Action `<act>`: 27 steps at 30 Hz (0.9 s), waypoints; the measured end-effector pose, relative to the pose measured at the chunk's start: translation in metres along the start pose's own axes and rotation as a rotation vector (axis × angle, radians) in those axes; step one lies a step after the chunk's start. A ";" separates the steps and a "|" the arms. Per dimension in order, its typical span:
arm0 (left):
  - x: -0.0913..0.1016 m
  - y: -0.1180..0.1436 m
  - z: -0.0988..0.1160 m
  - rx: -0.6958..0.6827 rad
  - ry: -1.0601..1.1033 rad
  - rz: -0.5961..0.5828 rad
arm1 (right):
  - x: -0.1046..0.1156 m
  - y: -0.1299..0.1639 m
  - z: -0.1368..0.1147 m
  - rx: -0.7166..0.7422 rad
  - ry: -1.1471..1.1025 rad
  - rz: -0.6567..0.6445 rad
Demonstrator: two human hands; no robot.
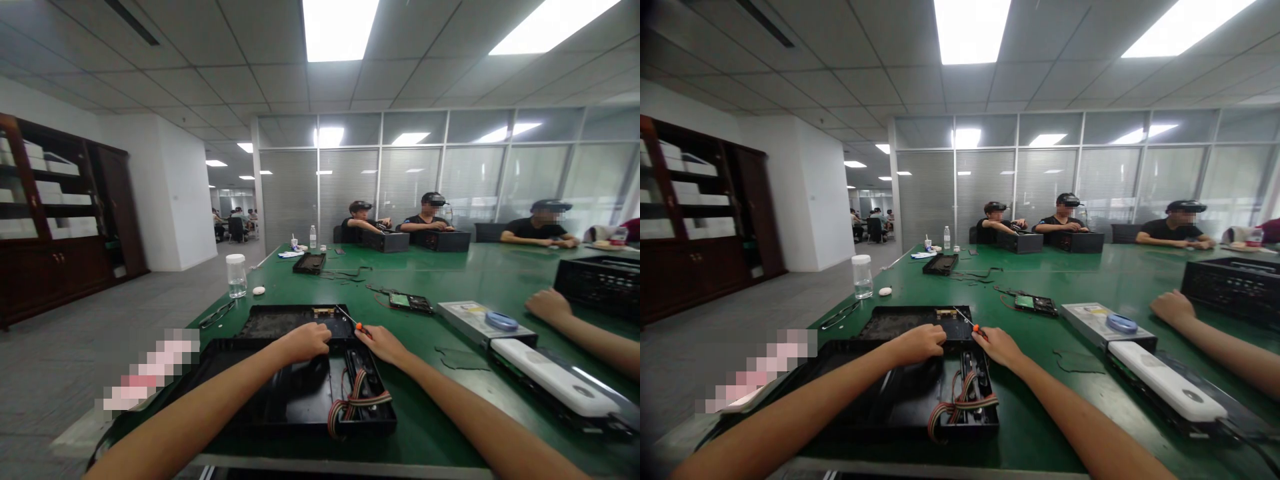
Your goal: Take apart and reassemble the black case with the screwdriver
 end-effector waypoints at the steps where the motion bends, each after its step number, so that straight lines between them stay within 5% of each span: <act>1: -0.003 -0.001 0.001 -0.003 -0.021 0.013 | 0.000 0.000 0.000 0.002 -0.002 -0.002; 27: -0.011 0.022 -0.003 0.081 -0.024 -0.035 | 0.002 -0.002 0.002 0.025 -0.020 -0.061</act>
Point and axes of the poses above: each hand's wrist, its own y-axis away from the middle knuckle, its own x-axis out of the back of the hand, z = x × y, the point moved 5 cm from there along -y, towards the middle knuckle, and after that the axes turned 1 degree about z, right-handed, at the moved point
